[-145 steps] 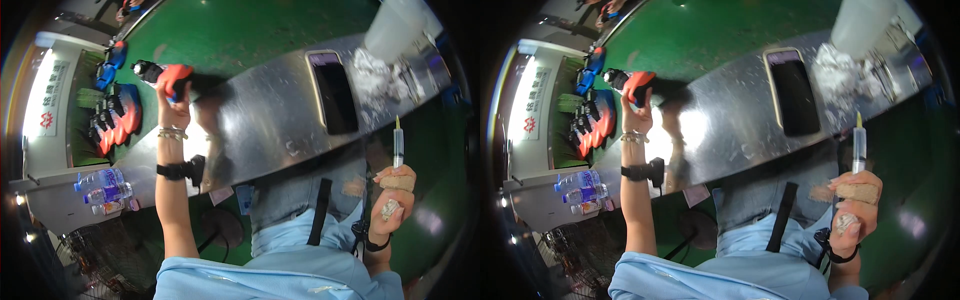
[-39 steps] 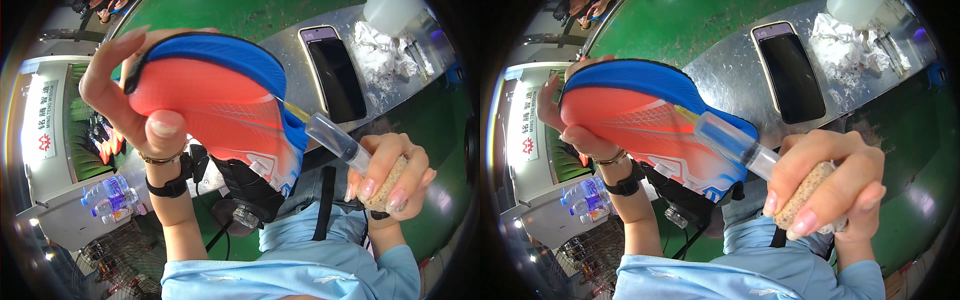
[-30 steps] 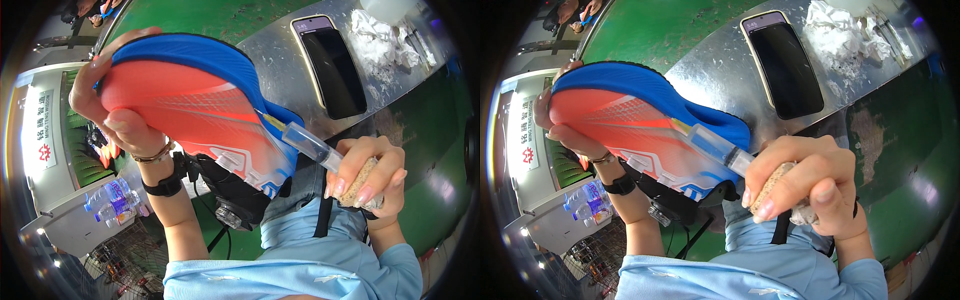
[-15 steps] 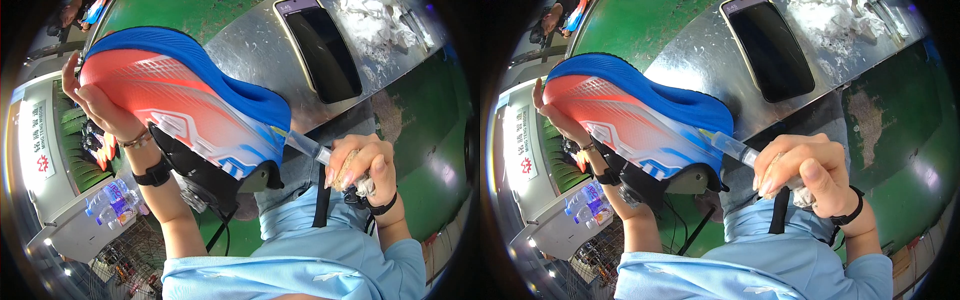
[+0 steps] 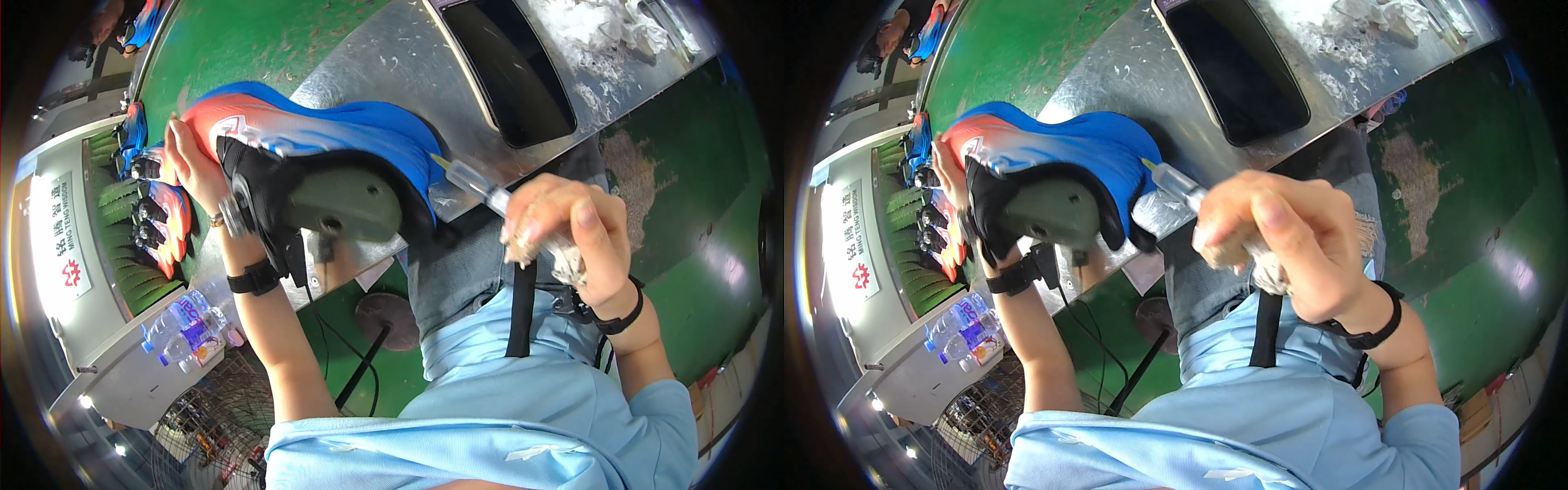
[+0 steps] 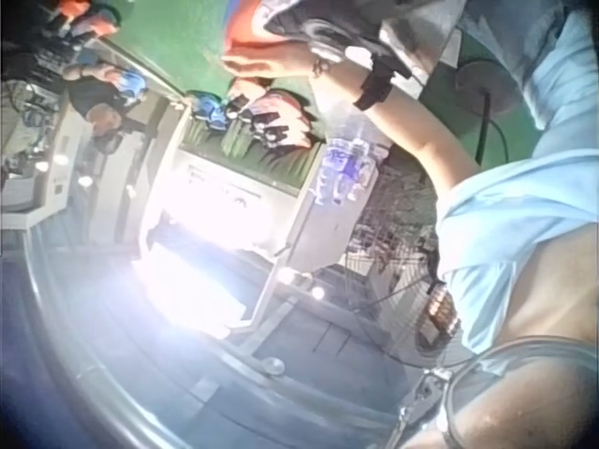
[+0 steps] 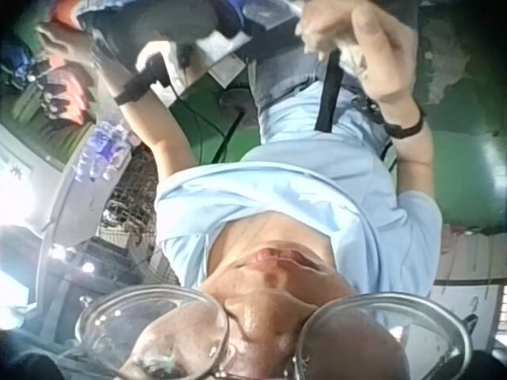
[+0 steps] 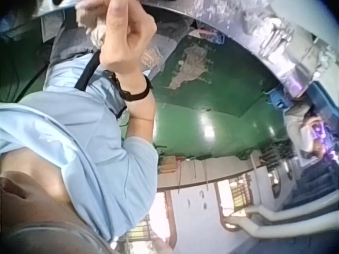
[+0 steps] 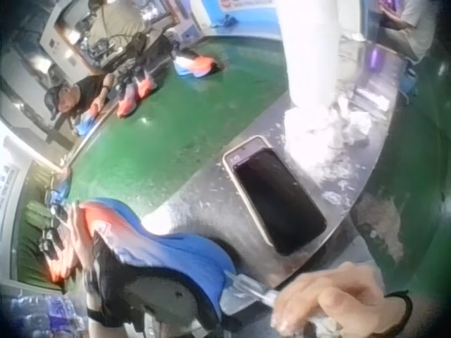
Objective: Applying adhesive to shoe components using a syringe.
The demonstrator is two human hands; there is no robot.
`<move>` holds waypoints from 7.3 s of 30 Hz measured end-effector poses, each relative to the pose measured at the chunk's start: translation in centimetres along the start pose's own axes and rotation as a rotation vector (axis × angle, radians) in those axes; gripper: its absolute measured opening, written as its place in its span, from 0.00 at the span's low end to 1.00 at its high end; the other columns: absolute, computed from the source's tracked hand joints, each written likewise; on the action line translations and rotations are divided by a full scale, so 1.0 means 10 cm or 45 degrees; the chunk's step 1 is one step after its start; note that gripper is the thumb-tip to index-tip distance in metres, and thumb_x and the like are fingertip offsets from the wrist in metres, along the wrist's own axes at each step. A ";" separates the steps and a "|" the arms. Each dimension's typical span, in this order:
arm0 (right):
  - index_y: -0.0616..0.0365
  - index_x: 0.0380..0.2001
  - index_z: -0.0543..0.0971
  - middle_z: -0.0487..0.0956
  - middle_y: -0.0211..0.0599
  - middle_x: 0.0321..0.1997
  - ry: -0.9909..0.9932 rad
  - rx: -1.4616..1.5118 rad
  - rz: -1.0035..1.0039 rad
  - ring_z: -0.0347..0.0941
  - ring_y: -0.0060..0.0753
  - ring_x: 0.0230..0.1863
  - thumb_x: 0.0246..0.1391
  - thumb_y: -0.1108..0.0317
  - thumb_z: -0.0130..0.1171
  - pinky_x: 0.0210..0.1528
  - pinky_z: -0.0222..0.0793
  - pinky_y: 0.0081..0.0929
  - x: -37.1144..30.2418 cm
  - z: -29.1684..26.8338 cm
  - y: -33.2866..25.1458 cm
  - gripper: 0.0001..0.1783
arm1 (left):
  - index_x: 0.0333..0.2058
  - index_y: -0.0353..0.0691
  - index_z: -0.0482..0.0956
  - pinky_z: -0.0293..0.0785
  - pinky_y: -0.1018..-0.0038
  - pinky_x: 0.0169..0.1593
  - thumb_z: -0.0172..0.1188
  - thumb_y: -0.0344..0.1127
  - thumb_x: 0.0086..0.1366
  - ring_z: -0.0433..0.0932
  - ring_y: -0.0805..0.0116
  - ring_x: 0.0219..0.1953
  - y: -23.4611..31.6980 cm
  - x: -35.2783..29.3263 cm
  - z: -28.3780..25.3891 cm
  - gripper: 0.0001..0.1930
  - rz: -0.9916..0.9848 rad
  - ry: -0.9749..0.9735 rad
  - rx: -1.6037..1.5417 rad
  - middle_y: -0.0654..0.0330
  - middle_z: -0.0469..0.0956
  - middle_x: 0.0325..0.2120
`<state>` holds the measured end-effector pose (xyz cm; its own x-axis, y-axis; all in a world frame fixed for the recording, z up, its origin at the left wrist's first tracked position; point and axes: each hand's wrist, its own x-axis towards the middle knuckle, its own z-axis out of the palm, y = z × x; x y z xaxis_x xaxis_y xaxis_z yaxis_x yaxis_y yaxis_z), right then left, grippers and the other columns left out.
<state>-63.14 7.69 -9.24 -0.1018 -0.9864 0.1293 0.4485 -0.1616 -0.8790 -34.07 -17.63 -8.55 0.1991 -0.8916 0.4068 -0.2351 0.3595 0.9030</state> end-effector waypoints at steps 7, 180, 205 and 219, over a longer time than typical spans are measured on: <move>0.62 0.30 0.75 0.75 0.34 0.29 0.069 0.062 0.070 0.69 0.16 0.25 0.62 0.58 0.37 0.25 0.64 0.14 0.13 0.13 0.09 0.22 | 0.45 0.37 0.68 0.73 0.78 0.35 0.59 0.48 0.57 0.74 0.73 0.34 -0.25 -0.52 -0.65 0.24 -0.507 0.127 -0.063 0.59 0.73 0.35; 0.53 0.27 0.66 0.67 0.40 0.26 -0.221 0.010 -0.386 0.67 0.37 0.15 0.60 0.46 0.27 0.15 0.68 0.26 -0.26 0.07 -1.32 0.25 | 0.40 0.30 0.70 0.70 0.75 0.41 0.69 0.42 0.44 0.74 0.68 0.35 1.72 -1.06 0.44 0.28 0.794 -0.638 -0.225 0.54 0.76 0.34; 0.54 0.16 0.73 0.74 0.45 0.26 -0.687 0.430 -0.459 0.74 0.56 0.20 0.53 0.64 0.51 0.22 0.77 0.34 0.11 -0.28 -1.15 0.14 | 0.41 0.26 0.65 0.74 0.69 0.37 0.65 0.59 0.40 0.76 0.58 0.32 1.69 -0.99 0.81 0.41 0.799 -0.843 -0.344 0.45 0.74 0.33; 0.50 0.20 0.70 0.70 0.42 0.22 -0.233 0.134 -0.257 0.69 0.37 0.15 0.62 0.50 0.28 0.18 0.72 0.28 0.12 -0.03 -0.69 0.26 | 0.42 0.30 0.65 0.71 0.69 0.43 0.53 0.64 0.51 0.74 0.62 0.37 1.24 -0.76 0.59 0.38 0.406 -0.413 -0.286 0.47 0.73 0.36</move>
<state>-66.62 7.64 -3.20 -0.0407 -0.9215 0.3862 0.5262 -0.3484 -0.7757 -44.09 -8.05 -1.24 -0.1638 -0.7547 0.6353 -0.0187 0.6463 0.7629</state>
